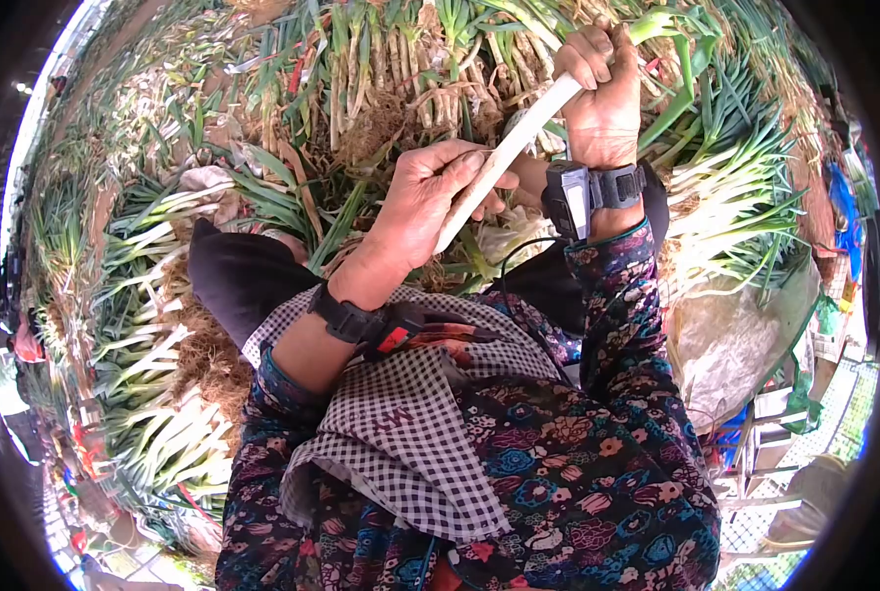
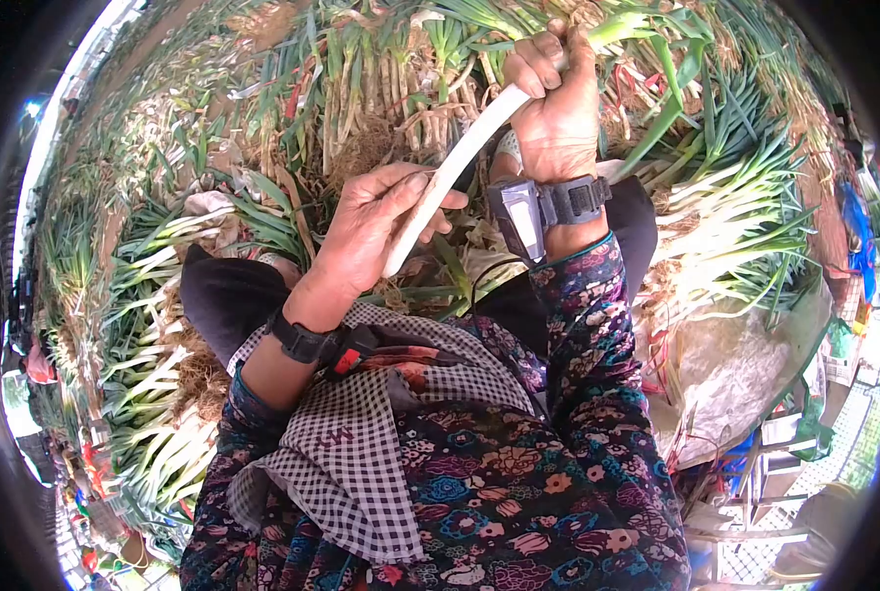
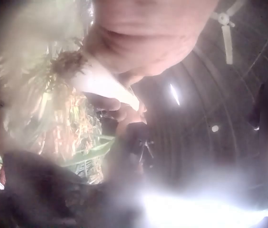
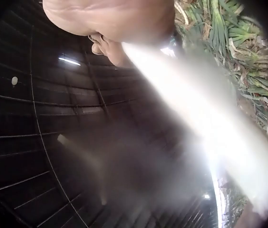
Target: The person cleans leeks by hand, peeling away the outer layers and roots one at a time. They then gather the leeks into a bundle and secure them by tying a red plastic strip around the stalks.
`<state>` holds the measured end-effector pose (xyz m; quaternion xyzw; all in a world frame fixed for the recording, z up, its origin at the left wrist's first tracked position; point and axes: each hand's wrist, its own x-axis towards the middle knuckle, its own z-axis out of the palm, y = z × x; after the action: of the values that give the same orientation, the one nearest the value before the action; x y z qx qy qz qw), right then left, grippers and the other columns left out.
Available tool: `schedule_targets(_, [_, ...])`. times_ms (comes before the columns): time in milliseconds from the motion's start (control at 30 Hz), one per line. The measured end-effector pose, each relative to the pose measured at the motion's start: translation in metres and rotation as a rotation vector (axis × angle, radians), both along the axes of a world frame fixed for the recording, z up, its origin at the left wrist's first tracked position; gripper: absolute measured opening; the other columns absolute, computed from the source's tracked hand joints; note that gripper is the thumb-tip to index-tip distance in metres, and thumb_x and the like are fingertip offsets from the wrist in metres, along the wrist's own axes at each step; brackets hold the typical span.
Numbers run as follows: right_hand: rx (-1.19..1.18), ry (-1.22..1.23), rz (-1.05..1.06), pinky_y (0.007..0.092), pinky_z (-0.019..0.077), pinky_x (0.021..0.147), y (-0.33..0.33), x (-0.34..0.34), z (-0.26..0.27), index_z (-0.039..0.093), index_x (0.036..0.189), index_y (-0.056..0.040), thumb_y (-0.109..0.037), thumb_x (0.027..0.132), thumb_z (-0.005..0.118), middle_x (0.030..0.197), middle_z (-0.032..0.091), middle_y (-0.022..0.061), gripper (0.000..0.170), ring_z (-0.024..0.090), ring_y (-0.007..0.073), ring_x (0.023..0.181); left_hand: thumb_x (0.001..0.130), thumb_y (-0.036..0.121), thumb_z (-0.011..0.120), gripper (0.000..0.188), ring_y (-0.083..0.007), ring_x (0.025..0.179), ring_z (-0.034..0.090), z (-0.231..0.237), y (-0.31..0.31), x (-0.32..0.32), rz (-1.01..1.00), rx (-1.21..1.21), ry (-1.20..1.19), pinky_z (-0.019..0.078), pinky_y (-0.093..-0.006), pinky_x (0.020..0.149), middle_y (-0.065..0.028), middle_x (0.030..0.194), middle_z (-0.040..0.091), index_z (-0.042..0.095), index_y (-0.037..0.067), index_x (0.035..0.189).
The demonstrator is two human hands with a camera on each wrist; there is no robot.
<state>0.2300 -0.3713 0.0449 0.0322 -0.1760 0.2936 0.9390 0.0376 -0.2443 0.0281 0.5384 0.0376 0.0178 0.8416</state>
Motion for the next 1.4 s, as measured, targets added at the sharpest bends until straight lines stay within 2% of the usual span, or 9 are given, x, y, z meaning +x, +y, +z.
schedule_targets(233, [0.013,-0.04,0.017,0.0219,0.0278,0.044,0.004,0.003,0.0,0.05,0.095,-0.0033,-0.025,0.099,0.045,0.069,0.041,-0.0011,0.022,0.029,0.0067,0.05,0.093,0.013,0.059,0.028,-0.0127,0.074,0.066,0.013,-0.01,0.002,0.161,0.036,0.058,0.0532,-0.0228,0.061,-0.0122,0.095,0.069,0.06,-0.002,0.117])
schedule_targets(467, [-0.166,0.092,-0.19,0.023,0.0287,0.045,0.014,-0.004,-0.016,0.05,0.09,-0.0011,-0.023,0.099,0.044,0.068,0.039,-0.0011,0.025,0.029,0.0084,0.049,0.084,-0.002,0.063,0.016,-0.0095,0.068,0.062,0.002,0.002,0.002,0.578,1.073,-0.314,0.0473,-0.0229,0.061,-0.009,0.087,0.069,0.068,-0.001,0.099])
schedule_targets(600, [-0.117,0.163,-0.126,0.0225,0.0274,0.043,0.01,0.006,-0.027,0.05,0.09,-0.0058,-0.028,0.099,0.045,0.067,0.04,-0.0022,0.025,0.028,0.0077,0.049,0.088,-0.002,0.058,0.011,-0.012,0.069,0.062,0.008,0.014,0.002,0.477,1.1,-0.28,0.0489,-0.0241,0.063,-0.009,0.085,0.069,0.067,-0.001,0.094])
schedule_targets(767, [-0.038,0.15,-0.038,0.0227,0.0289,0.042,0.002,0.015,-0.032,0.051,0.09,-0.0043,-0.027,0.098,0.046,0.066,0.04,-0.002,0.025,0.029,0.0077,0.048,0.099,0.016,0.05,0.017,-0.0125,0.062,0.058,0.011,0.016,0.001,0.316,-0.027,-0.28,0.0507,-0.0277,0.063,-0.0051,0.076,0.063,0.058,0.001,0.097])
schedule_targets(900, [0.062,0.141,0.042,0.0231,0.0297,0.041,0.002,0.018,-0.025,0.051,0.088,-0.0006,-0.023,0.096,0.048,0.065,0.039,-0.0009,0.023,0.031,0.0082,0.047,0.1,0.028,0.048,0.027,-0.0043,0.046,0.039,0.01,0.042,-0.01,0.121,-0.12,-0.087,0.0354,-0.0212,0.042,0.0033,0.055,0.042,0.059,0.003,0.097])
schedule_targets(1067, [0.082,0.139,0.082,0.023,0.0294,0.038,0.004,0.021,-0.018,0.052,0.089,0.0001,-0.024,0.097,0.049,0.062,0.037,-0.0021,0.026,0.031,0.0078,0.046,0.097,0.039,0.05,0.037,-0.0083,0.048,0.049,-0.03,0.119,-0.026,0.236,0.337,0.26,0.042,-0.0255,0.044,-0.0001,0.062,0.054,0.062,0.003,0.102])
schedule_targets(1233, [-0.075,-0.022,0.105,0.0212,0.0265,0.039,0.033,0.004,-0.011,0.052,0.092,-0.0027,-0.029,0.1,0.045,0.061,0.037,-0.0042,0.028,0.027,0.006,0.045,0.099,0.034,0.047,0.044,-0.0173,0.09,0.065,0.011,0.088,-0.004,0.243,0.778,0.006,0.0519,-0.0318,0.08,-0.0151,0.102,0.064,0.049,0.001,0.129])
schedule_targets(1300, [-0.304,-0.034,-0.076,0.0204,0.0252,0.039,0.052,-0.021,0.002,0.053,0.091,-0.0041,-0.03,0.099,0.046,0.061,0.038,-0.0049,0.028,0.027,0.005,0.045,0.099,0.03,0.048,0.036,-0.0161,0.075,0.064,0.016,0.048,0.007,0.188,0.464,-0.044,0.052,-0.0302,0.067,-0.0108,0.088,0.064,0.051,0.0,0.119])
schedule_targets(1400, [-0.33,-0.071,-0.006,0.0205,0.0226,0.039,0.061,-0.013,0.007,0.049,0.093,-0.0082,-0.028,0.1,0.044,0.063,0.036,-0.0038,0.022,0.025,0.0066,0.046,0.098,0.025,0.049,0.027,-0.0152,0.054,0.055,0.004,0.006,-0.008,0.084,0.777,0.109,0.0423,-0.0313,0.049,-0.0069,0.067,0.056,0.049,-0.001,0.103])
